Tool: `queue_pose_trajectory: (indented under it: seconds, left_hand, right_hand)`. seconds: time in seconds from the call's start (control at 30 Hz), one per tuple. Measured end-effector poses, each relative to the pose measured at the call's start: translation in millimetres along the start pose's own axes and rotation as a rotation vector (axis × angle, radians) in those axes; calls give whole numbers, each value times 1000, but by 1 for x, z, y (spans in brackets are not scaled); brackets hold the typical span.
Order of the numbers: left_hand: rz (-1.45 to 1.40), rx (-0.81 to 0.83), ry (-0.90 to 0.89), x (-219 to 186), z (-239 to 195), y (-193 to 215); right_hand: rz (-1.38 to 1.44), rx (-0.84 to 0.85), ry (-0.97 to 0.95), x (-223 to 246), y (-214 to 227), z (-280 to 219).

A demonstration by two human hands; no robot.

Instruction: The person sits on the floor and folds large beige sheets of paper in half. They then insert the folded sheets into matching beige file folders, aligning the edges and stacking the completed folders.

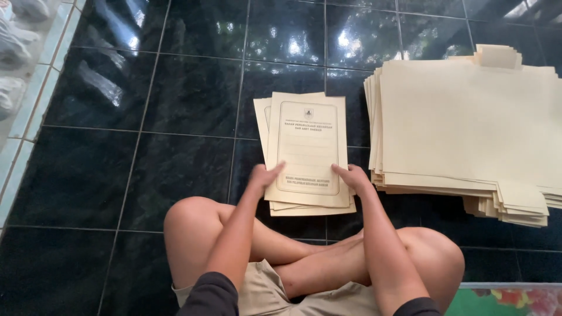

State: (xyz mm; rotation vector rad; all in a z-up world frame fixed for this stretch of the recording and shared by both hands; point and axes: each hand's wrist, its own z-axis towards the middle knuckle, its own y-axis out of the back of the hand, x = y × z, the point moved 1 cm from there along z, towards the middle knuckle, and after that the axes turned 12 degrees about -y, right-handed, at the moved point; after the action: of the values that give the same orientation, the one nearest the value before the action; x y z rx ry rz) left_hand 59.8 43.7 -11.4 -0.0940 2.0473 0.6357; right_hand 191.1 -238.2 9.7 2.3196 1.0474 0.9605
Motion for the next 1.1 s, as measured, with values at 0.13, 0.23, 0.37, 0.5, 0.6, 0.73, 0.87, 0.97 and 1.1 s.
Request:
queue_pose_trajectory:
  seconds: [0.13, 0.23, 0.37, 0.5, 0.6, 0.73, 0.87, 0.97, 1.1]
  left_hand:
    - [-168, 34, -121, 4, 7, -8]
    - [-142, 12, -199, -7, 8, -4]
    - [-391, -109, -388, -38, -17, 12]
    - [-595, -195, -641, -47, -26, 23]
    - [-537, -208, -744, -58, -34, 31]
    - [-522, -159, -804, -108, -44, 61]
    - [-480, -130, -846, -141, -68, 87]
    - [-515, -108, -760, -149, -85, 99]
    - [-557, -215, -723, -156, -111, 92]
  right_hand:
    - [188, 12, -20, 5, -8, -5]
    - [266, 23, 58, 9, -7, -5]
    - [447, -5, 474, 25, 7, -36]
    - [659, -4, 704, 39, 19, -68]
    - [663, -23, 797, 43, 32, -85]
    - [704, -46, 897, 54, 47, -82]
    - [756, 50, 887, 49, 55, -89]
    - [846, 113, 884, 52, 47, -96]
    - [925, 138, 973, 57, 33, -116]
